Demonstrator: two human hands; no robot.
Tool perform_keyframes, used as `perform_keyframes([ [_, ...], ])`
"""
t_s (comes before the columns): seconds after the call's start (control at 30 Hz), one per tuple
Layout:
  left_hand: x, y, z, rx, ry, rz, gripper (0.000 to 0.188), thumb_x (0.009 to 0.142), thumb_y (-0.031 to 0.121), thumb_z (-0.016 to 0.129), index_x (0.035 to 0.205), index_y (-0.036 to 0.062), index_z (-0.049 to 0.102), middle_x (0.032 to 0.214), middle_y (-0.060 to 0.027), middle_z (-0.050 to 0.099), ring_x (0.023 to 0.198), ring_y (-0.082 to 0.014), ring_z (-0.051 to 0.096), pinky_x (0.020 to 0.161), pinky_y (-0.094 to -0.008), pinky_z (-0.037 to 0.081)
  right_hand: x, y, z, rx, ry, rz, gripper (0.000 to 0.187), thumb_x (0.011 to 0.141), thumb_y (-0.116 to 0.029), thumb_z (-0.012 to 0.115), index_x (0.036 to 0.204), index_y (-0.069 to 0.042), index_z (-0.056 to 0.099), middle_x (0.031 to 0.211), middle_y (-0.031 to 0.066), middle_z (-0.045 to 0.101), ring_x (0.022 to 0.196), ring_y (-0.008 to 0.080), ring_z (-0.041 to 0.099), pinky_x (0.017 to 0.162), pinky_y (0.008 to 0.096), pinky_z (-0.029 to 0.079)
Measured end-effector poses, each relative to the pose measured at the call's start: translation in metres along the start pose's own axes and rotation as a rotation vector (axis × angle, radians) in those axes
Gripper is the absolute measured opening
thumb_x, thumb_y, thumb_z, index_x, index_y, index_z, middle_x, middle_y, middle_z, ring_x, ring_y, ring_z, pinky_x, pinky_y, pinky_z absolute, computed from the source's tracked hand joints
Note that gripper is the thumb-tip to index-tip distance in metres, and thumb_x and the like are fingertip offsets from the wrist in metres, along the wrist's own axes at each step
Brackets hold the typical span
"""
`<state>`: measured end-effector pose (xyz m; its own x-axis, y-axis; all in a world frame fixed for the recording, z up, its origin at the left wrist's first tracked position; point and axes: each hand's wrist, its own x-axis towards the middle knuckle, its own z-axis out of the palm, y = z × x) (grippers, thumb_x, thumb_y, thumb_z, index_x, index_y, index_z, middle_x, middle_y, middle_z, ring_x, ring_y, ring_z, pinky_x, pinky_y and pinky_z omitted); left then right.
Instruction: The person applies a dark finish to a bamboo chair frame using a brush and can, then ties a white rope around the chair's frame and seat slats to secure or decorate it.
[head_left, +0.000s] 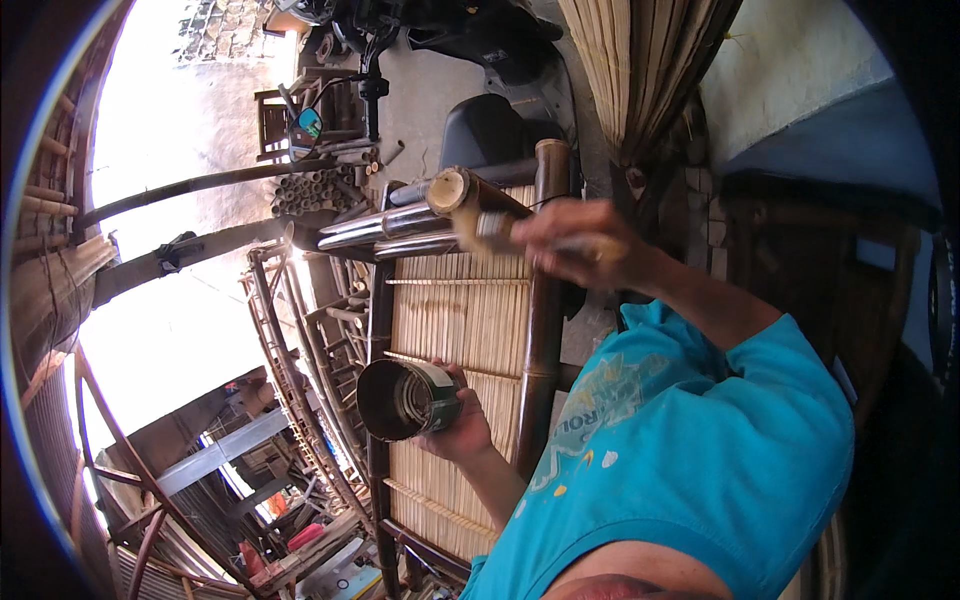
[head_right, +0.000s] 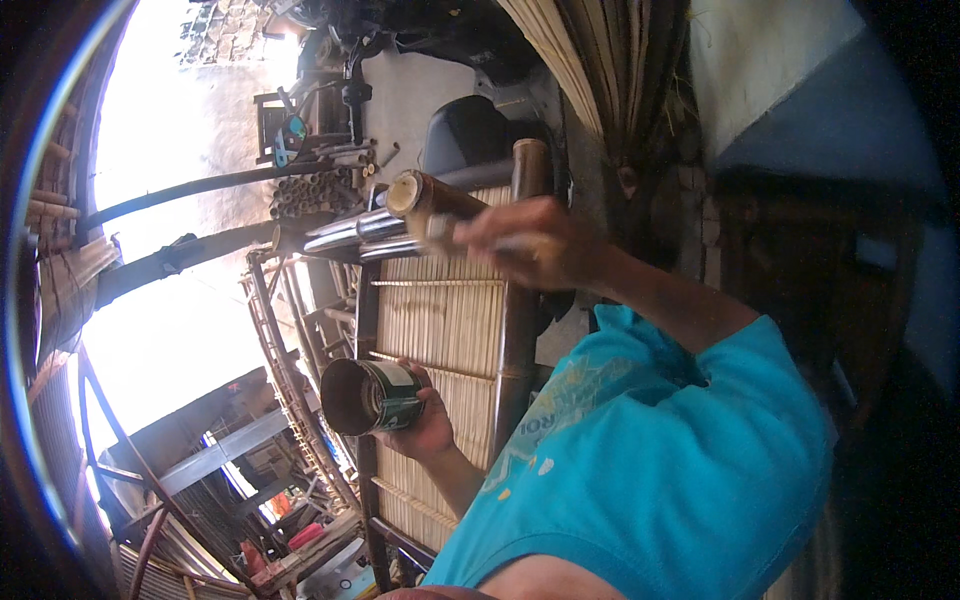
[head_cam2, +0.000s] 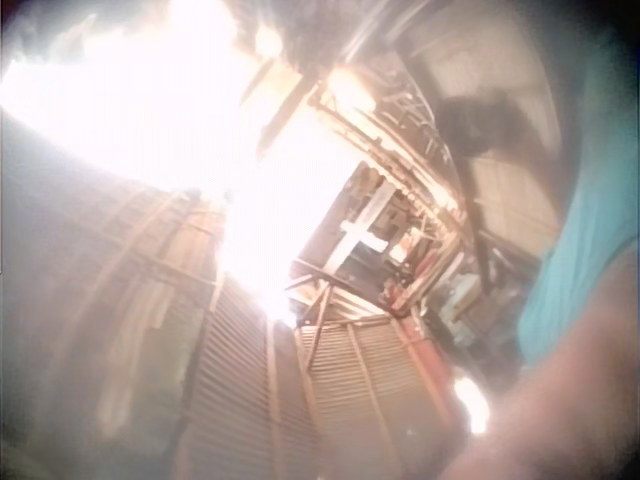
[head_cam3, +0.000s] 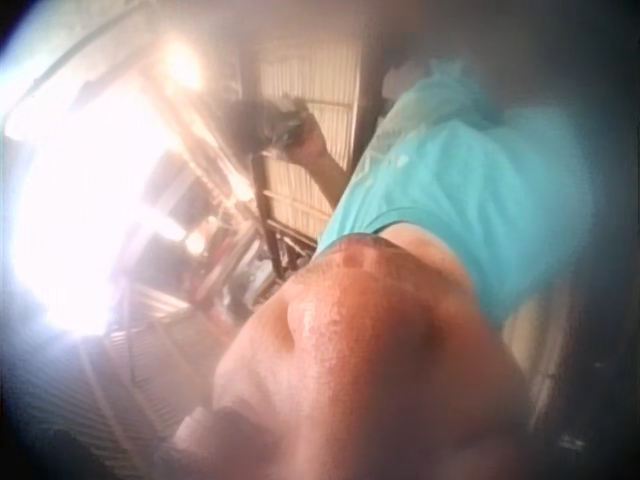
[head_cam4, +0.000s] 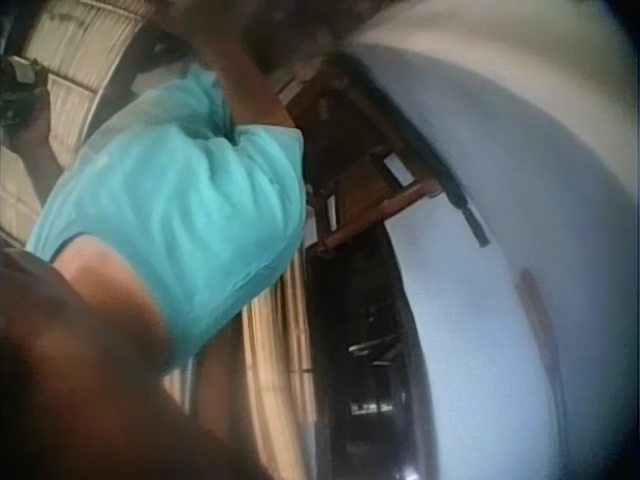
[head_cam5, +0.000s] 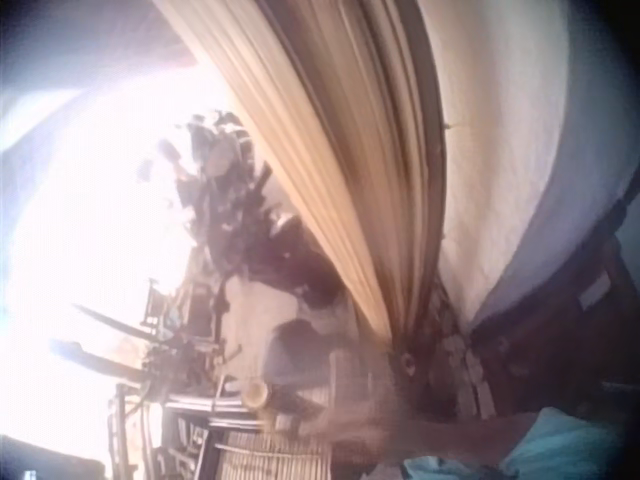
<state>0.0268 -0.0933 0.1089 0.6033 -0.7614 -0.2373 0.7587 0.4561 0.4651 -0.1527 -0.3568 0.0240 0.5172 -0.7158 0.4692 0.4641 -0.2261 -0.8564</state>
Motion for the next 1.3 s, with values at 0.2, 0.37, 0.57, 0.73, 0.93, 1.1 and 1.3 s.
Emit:
perform_keyframes([
  [0.2, -0.014, -0.004, -0.007, 0.013, 0.018, 0.071, 0.061, 0.09, 0.049, 0.054, 0.138, 0.0117, 0.047, 0.137, -0.025, 0.044, 0.122, -0.0457, 0.046, 0.086, -0.051, 0.054, 0.021, 0.006, -0.026, 0.007, 0.093, 0.108, 0.016, 0.092, -0.012, 0.065, 0.104, -0.004, 0.071, 0.1, 0.0066, 0.071, 0.092, 0.013, 0.066, 0.081, 0.0282, 0.054],
  [0.37, -0.022, -0.008, -0.008, 0.047, 0.029, 0.095, 0.063, 0.09, 0.052, 0.053, 0.138, 0.012, 0.048, 0.136, -0.0256, 0.046, 0.121, -0.045, 0.047, 0.085, -0.0479, 0.055, 0.061, 0.05, -0.071, -0.258, 0.218, 0.123, 0.022, 0.093, -0.015, 0.064, 0.11, -0.003, 0.068, 0.106, 0.0064, 0.07, 0.093, 0.0104, 0.064, 0.08, 0.0252, 0.053],
  [0.57, -0.03, -0.01, -0.013, 0.055, 0.075, 0.137, 0.065, 0.089, 0.053, 0.054, 0.139, 0.0124, 0.046, 0.138, -0.0257, 0.044, 0.122, -0.0439, 0.047, 0.085, -0.0459, 0.055, 0.066, 0.066, -0.061, -0.055, 0.077, 0.311, 0.022, 0.093, -0.015, 0.064, 0.109, -0.001, 0.068, 0.103, 0.0046, 0.069, 0.091, 0.0091, 0.064, 0.08, 0.0236, 0.053],
  [0.73, -0.03, -0.011, -0.016, 0.012, 0.071, 0.157, 0.064, 0.09, 0.053, 0.054, 0.139, 0.013, 0.046, 0.138, -0.0255, 0.045, 0.122, -0.0434, 0.048, 0.086, -0.0464, 0.055, 0.083, 0.073, -0.054, 0.222, 0.146, 0.474, 0.022, 0.093, -0.017, 0.064, 0.109, -0.002, 0.067, 0.1, 0.0047, 0.069, 0.086, 0.0098, 0.065, 0.076, 0.0236, 0.055],
  [0.93, -0.036, -0.008, -0.022, 0.002, 0.078, 0.196, 0.066, 0.088, 0.055, 0.055, 0.14, 0.0151, 0.046, 0.138, -0.0232, 0.046, 0.121, -0.0434, 0.049, 0.085, -0.0471, 0.056, 0.093, 0.068, -0.052, 0.397, 0.145, 0.492, 0.022, 0.093, -0.02, 0.063, 0.109, -0.005, 0.069, 0.105, 0.0053, 0.068, 0.092, 0.0117, 0.065, 0.081, 0.0262, 0.055],
  [1.1, -0.031, -0.005, -0.029, -0.037, 0.139, 0.212, 0.065, 0.09, 0.058, 0.049, 0.138, 0.0138, 0.049, 0.135, -0.0241, 0.048, 0.119, -0.0439, 0.05, 0.081, -0.047, 0.057, 0.102, 0.066, -0.047, 0.438, 0.152, 0.511, 0.023, 0.094, -0.018, 0.062, 0.111, -0.005, 0.067, 0.105, 0.0058, 0.067, 0.093, 0.013, 0.064, 0.082, 0.0273, 0.055],
  [1.3, -0.024, 0.001, -0.018, -0.127, 0.12, 0.22, 0.071, 0.088, 0.066, 0.047, 0.135, 0.0128, 0.05, 0.13, -0.0232, 0.05, 0.117, -0.0438, 0.051, 0.076, -0.0483, 0.058, 0.123, 0.06, -0.053, 0.26, 0.045, 0.529, 0.022, 0.094, -0.017, 0.062, 0.111, -0.004, 0.067, 0.102, 0.0048, 0.068, 0.092, 0.0121, 0.064, 0.083, 0.0268, 0.053],
])
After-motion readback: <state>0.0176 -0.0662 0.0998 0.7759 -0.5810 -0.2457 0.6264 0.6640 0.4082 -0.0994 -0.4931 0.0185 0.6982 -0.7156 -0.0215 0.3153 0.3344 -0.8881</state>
